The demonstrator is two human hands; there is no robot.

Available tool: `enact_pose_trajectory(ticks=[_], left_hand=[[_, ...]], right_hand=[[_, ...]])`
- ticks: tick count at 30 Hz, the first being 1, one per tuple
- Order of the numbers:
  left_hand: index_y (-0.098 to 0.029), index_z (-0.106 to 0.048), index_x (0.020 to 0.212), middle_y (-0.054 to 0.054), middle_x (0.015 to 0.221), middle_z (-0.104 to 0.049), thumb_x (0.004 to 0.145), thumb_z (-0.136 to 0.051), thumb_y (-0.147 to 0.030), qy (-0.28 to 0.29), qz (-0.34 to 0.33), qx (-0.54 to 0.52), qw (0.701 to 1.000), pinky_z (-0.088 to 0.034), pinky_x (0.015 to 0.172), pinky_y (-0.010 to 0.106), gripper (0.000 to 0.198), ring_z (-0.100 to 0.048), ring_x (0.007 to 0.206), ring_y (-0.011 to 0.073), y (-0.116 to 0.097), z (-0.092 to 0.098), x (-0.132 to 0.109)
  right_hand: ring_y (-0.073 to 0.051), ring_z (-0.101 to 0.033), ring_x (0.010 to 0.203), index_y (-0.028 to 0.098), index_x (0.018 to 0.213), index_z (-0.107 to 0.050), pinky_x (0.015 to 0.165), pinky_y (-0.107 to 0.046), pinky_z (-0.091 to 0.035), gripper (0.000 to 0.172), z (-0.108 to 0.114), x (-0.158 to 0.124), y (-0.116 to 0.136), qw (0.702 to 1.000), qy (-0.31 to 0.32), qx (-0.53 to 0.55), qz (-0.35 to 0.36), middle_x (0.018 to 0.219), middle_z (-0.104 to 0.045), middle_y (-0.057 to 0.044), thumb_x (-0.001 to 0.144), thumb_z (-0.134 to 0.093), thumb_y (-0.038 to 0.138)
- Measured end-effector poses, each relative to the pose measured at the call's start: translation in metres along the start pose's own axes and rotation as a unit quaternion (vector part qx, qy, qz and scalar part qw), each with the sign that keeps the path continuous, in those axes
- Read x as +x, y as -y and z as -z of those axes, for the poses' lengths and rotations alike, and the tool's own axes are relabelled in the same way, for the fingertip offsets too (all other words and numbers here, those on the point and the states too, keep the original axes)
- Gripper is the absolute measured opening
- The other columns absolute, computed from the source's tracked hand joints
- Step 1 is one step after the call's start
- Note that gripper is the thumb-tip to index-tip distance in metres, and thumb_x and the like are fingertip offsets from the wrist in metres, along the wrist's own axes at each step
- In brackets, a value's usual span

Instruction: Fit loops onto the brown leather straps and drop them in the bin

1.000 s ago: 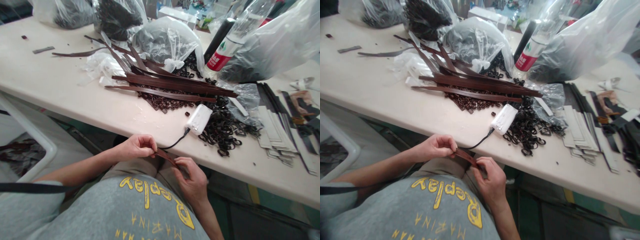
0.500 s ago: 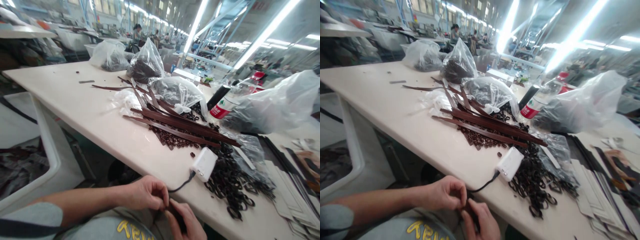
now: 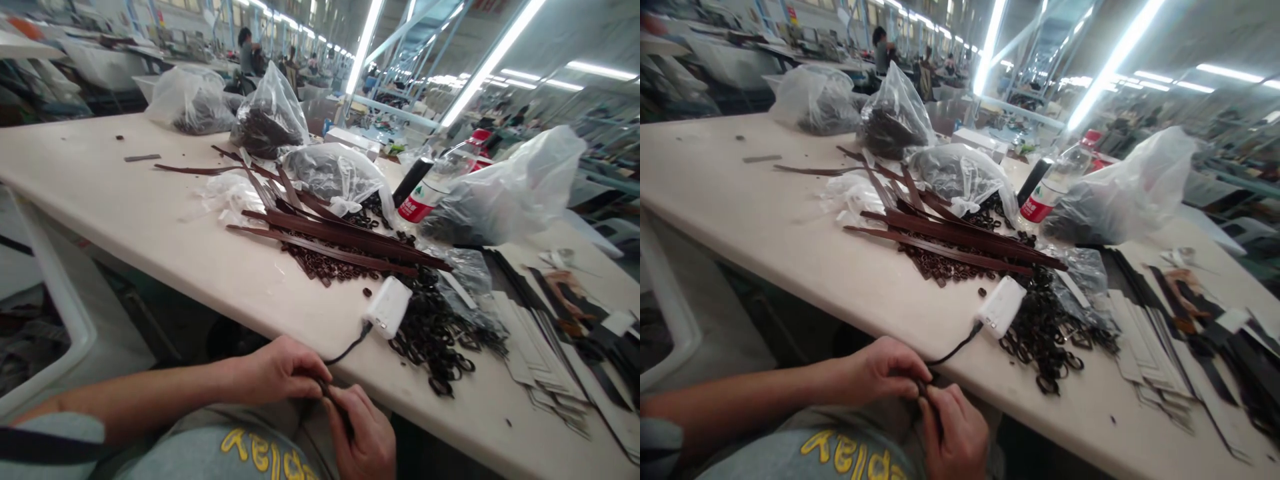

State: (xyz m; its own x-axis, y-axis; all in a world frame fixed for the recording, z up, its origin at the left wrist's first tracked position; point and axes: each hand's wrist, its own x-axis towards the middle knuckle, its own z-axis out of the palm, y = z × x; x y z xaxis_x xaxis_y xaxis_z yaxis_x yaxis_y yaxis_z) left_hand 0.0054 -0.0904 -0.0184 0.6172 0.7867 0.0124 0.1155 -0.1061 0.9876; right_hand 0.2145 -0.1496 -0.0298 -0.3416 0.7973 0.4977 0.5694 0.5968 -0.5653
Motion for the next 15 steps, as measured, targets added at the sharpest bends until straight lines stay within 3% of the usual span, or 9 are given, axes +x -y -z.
enact_pose_trajectory(ticks=[6,11,13,15], left_hand=[[-0.016,-0.076,0.096,0.006,0.083,-0.075,0.091,-0.065,-0.02,0.055,-0.117,0.151,0.98,-0.048,0.071,0.024,0.012,-0.068,0.075,0.0197,-0.011,0.005,0.02],[-0.017,-0.076,0.097,0.002,0.076,-0.072,0.088,-0.074,-0.024,0.122,-0.128,0.122,0.977,-0.044,0.059,0.019,0.011,-0.064,0.063,0.0143,-0.024,0.023,0.063],[-0.017,-0.076,0.095,0.001,0.076,-0.071,0.09,-0.071,-0.021,0.076,-0.128,0.189,0.971,-0.044,0.06,0.019,0.008,-0.064,0.064,0.0139,-0.025,0.032,0.092],[-0.017,-0.076,0.095,0.004,0.087,-0.072,0.089,-0.071,-0.015,0.007,-0.131,0.33,0.935,-0.046,0.069,0.022,0.009,-0.067,0.075,0.0173,-0.023,0.038,0.124]], right_hand=[[-0.013,-0.059,0.061,0.018,0.096,-0.064,0.057,-0.023,-0.045,0.011,0.01,0.009,0.0,1.0,-0.015,-0.014,-0.002,0.071,-0.06,-0.001,0.095,-0.054,0.012],[-0.013,-0.062,0.068,0.02,0.098,-0.064,0.066,-0.023,-0.048,0.01,0.026,0.01,-0.006,0.997,-0.064,-0.015,-0.036,0.076,-0.064,0.0,0.095,-0.058,0.012],[-0.013,-0.063,0.069,0.021,0.1,-0.065,0.068,-0.023,-0.048,0.011,0.03,0.008,-0.01,0.995,-0.087,-0.027,-0.043,0.078,-0.066,0.0,0.095,-0.059,0.013],[-0.013,-0.062,0.067,0.021,0.1,-0.065,0.067,-0.023,-0.047,0.01,0.031,0.005,-0.015,0.993,-0.104,-0.03,-0.051,0.076,-0.064,0.001,0.095,-0.06,0.014]])
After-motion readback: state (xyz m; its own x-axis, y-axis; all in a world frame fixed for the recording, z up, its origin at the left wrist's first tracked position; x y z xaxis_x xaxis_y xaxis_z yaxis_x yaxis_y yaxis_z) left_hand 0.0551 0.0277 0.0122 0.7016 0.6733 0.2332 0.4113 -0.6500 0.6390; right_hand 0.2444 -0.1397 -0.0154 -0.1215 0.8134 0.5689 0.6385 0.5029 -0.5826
